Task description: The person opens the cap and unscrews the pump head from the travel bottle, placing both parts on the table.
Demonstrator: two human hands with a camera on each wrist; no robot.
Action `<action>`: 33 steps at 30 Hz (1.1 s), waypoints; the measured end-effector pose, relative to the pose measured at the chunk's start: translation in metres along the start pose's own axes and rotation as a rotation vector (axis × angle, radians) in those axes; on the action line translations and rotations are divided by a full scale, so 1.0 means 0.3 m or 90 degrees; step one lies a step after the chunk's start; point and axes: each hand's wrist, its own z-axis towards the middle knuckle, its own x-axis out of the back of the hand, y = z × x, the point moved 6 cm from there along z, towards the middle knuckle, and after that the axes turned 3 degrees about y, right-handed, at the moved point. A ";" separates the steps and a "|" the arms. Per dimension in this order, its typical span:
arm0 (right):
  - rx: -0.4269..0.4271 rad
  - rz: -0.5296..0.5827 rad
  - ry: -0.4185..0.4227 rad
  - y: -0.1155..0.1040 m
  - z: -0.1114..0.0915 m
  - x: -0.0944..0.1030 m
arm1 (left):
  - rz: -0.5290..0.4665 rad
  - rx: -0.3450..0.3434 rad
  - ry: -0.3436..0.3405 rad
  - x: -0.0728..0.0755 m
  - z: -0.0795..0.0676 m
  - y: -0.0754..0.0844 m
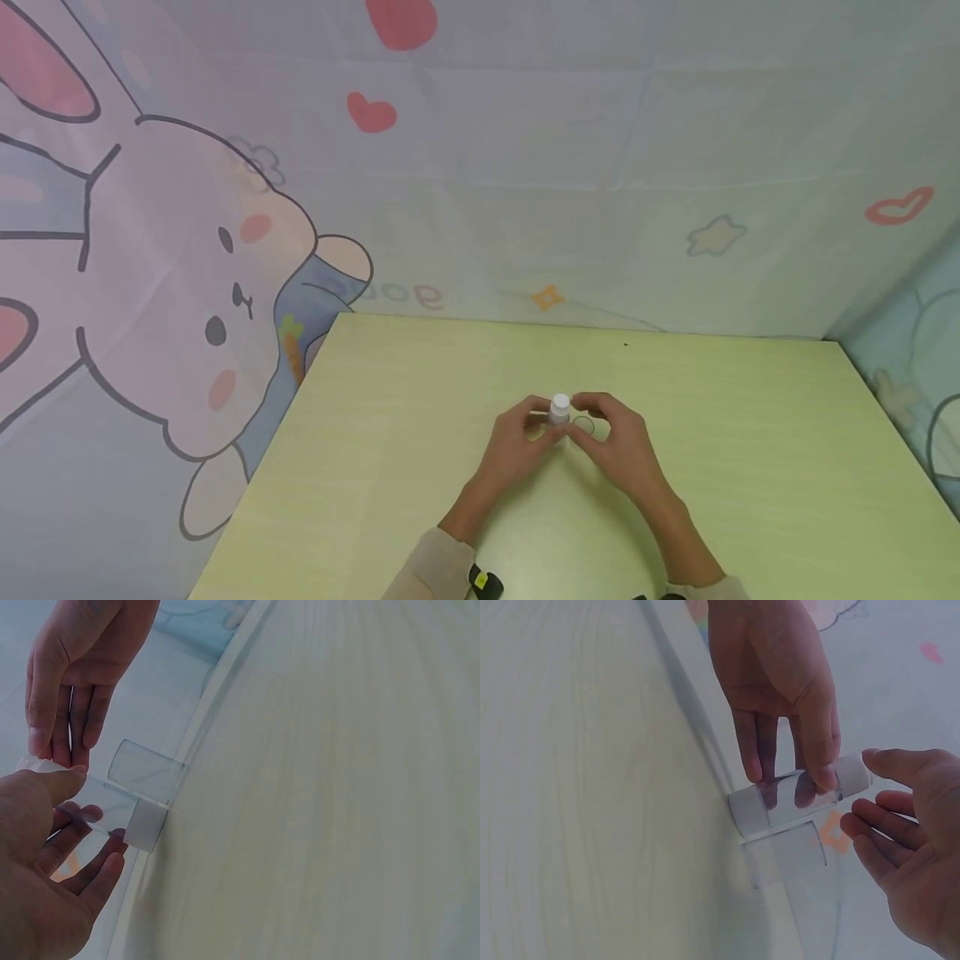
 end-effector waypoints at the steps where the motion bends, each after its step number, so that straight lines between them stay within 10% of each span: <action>1: 0.001 0.002 -0.001 0.001 0.001 -0.002 | 0.001 -0.002 0.001 0.001 0.001 0.001; 33: -0.015 0.011 0.014 -0.012 0.015 -0.030 | 0.020 0.012 -0.008 0.001 0.000 -0.008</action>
